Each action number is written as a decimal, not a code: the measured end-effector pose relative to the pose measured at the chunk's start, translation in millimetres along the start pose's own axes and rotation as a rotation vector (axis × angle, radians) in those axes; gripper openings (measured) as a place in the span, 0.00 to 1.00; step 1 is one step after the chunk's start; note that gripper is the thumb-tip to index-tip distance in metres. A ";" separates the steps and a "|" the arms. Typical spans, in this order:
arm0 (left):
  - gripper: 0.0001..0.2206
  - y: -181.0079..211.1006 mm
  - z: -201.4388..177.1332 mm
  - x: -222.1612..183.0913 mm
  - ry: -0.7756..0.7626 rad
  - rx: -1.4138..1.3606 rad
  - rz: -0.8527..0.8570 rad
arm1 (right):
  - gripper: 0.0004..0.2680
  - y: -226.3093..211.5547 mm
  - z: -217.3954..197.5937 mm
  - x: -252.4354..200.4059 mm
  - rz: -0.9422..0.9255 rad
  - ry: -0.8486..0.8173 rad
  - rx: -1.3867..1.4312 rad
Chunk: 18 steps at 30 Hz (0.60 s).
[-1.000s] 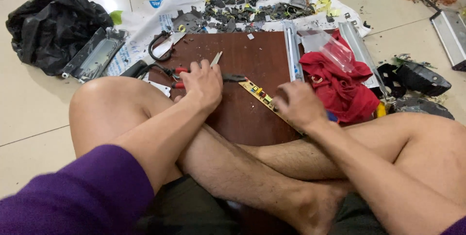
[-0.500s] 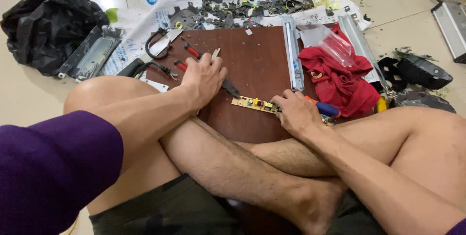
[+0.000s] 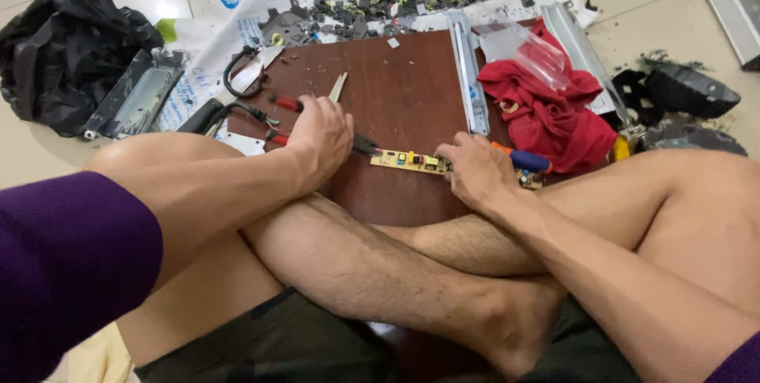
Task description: The person sits cross-legged on the floor and uses pliers to remove components from a small circuit board placed on a wooden board. They repeatedly grip and pull parts off the board, occasionally adjusting the board's position.
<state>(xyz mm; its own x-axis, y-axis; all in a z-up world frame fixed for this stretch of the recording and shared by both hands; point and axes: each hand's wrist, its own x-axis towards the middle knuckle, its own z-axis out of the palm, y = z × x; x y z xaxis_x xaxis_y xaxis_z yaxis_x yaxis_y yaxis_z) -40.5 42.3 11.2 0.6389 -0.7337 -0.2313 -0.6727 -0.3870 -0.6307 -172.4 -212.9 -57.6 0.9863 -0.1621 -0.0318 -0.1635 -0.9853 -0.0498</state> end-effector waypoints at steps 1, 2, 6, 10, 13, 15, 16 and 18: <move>0.18 0.4 -3.0 0.0 -0.004 0.005 0.006 | 0.11 0.5 -1.4 0.7 0.003 -0.002 0.008; 0.17 0.6 -5.8 -0.2 -0.033 -0.009 0.014 | 0.10 0.7 -2.8 1.3 -0.004 0.003 -0.003; 0.15 10.8 -1.6 5.9 -0.200 -0.093 0.022 | 0.15 -6.1 -3.8 1.4 0.067 0.030 0.132; 0.17 28.5 -10.9 0.3 -0.315 -0.318 -0.103 | 0.18 -11.8 -10.6 -5.9 0.101 0.019 0.170; 0.15 32.8 10.8 30.8 -0.022 -0.453 -0.173 | 0.21 -13.4 -11.4 -5.1 0.138 0.033 0.292; 0.20 12.5 27.8 101.6 -0.932 -0.364 0.346 | 0.19 -15.8 -16.1 -6.1 0.145 -0.025 0.175; 0.20 0.2 13.5 88.9 -0.927 -0.360 0.346 | 0.19 -17.3 -19.1 -7.1 0.149 -0.021 0.175; 0.19 -26.6 -13.8 63.1 -1.103 -0.724 0.126 | 0.18 -22.1 -25.5 -7.1 0.151 -0.037 0.157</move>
